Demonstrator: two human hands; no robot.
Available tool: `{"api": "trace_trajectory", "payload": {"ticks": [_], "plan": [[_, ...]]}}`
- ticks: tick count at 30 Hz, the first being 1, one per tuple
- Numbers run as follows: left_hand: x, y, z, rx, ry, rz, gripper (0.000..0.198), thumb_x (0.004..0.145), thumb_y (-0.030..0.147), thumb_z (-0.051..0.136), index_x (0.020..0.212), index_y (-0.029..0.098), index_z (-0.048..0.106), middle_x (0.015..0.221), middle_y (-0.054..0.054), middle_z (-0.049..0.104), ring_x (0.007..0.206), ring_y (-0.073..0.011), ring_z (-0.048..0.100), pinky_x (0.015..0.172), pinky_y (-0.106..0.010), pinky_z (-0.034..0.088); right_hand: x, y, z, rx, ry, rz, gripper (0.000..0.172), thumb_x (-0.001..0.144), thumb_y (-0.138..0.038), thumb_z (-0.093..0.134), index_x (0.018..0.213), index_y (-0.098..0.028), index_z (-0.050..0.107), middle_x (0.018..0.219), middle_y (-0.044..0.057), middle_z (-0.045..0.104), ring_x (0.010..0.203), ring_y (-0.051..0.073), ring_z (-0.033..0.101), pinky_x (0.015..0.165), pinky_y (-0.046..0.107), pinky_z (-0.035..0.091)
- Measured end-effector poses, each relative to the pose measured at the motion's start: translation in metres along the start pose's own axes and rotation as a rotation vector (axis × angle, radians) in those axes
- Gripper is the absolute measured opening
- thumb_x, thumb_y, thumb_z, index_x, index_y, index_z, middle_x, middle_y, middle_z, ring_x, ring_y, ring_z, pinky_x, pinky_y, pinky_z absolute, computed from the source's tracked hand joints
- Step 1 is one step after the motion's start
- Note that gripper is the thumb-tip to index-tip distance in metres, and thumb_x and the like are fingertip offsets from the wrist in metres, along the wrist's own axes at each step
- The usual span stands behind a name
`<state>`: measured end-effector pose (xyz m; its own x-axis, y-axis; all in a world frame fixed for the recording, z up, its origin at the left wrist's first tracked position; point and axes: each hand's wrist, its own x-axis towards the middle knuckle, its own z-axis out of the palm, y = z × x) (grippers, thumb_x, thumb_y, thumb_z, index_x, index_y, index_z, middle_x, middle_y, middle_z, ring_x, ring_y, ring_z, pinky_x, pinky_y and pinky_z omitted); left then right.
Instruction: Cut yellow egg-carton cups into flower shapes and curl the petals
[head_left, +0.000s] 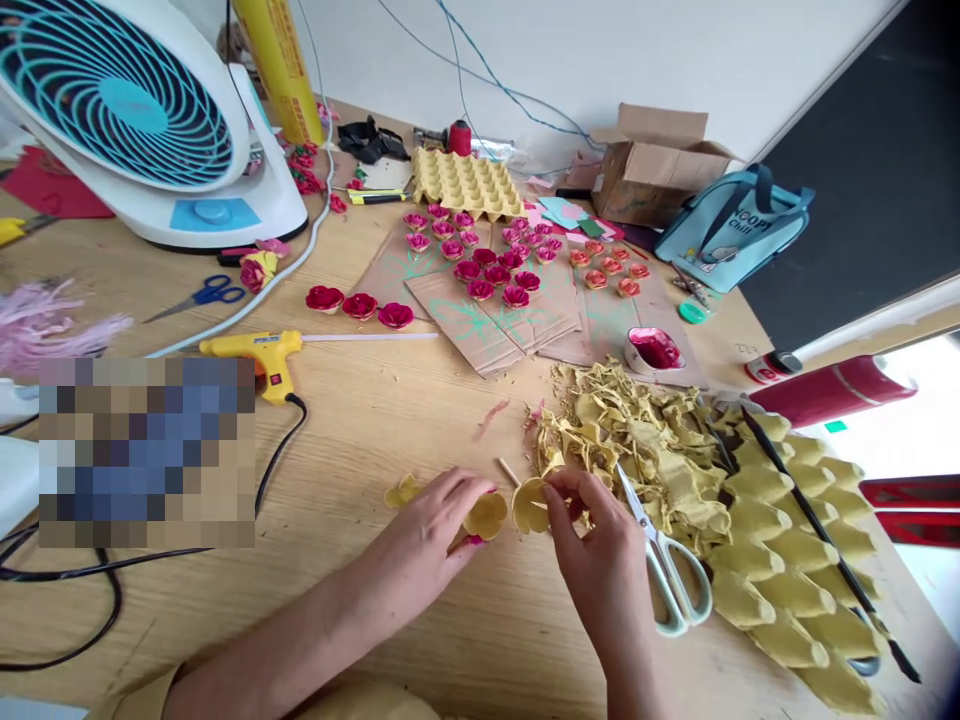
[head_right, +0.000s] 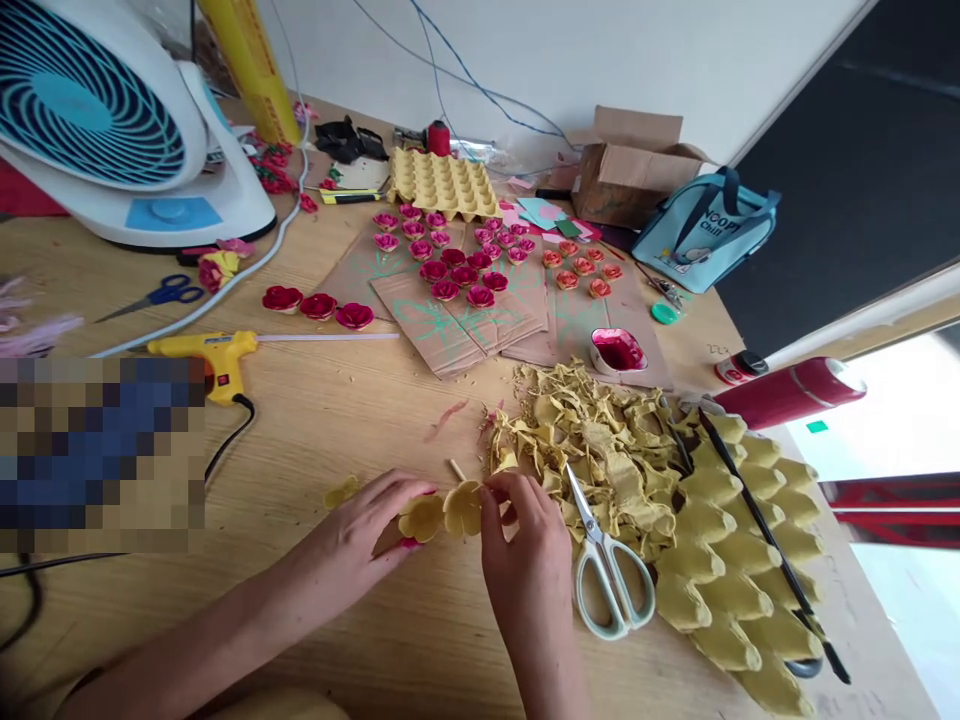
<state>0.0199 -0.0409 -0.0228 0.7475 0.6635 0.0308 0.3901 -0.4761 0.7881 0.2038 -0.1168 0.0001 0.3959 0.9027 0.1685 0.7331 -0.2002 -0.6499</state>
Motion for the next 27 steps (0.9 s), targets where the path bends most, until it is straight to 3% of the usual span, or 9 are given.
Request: {"api": "trace_trajectory", "payload": {"ticks": [11,20,27], "plan": [[-0.002,0.0,-0.004,0.189,-0.039,0.046,0.065,0.082,0.006,0.067,0.136,0.025,0.037,0.13,-0.006,0.057,0.122,-0.022,0.053,0.105,-0.038,0.044,0.003,0.002,0.002,0.018,-0.022,0.002,0.007,0.09,-0.023,0.058,0.085,-0.022,0.063,0.073,-0.003,0.066,0.06,0.014,0.057,0.06,0.025,0.043],[0.0,0.0,-0.013,0.348,0.002,0.065,0.034,0.084,0.012,0.067,0.114,0.022,0.054,0.114,-0.006,0.064,0.107,-0.0251,0.057,0.094,-0.042,0.043,0.003,0.003,0.004,-0.003,-0.062,0.026,0.01,0.091,-0.024,0.058,0.083,-0.022,0.065,0.071,-0.003,0.067,0.057,0.014,0.055,0.058,0.025,0.042],[0.002,0.0,-0.014,0.372,0.021,0.099,0.029,0.085,0.013,0.066,0.112,0.021,0.057,0.113,-0.005,0.066,0.108,-0.0248,0.056,0.098,-0.044,0.034,0.003,0.002,0.003,-0.008,-0.047,0.018,0.012,0.09,-0.024,0.058,0.081,-0.022,0.066,0.069,-0.003,0.068,0.054,0.013,0.056,0.056,0.024,0.042]]}}
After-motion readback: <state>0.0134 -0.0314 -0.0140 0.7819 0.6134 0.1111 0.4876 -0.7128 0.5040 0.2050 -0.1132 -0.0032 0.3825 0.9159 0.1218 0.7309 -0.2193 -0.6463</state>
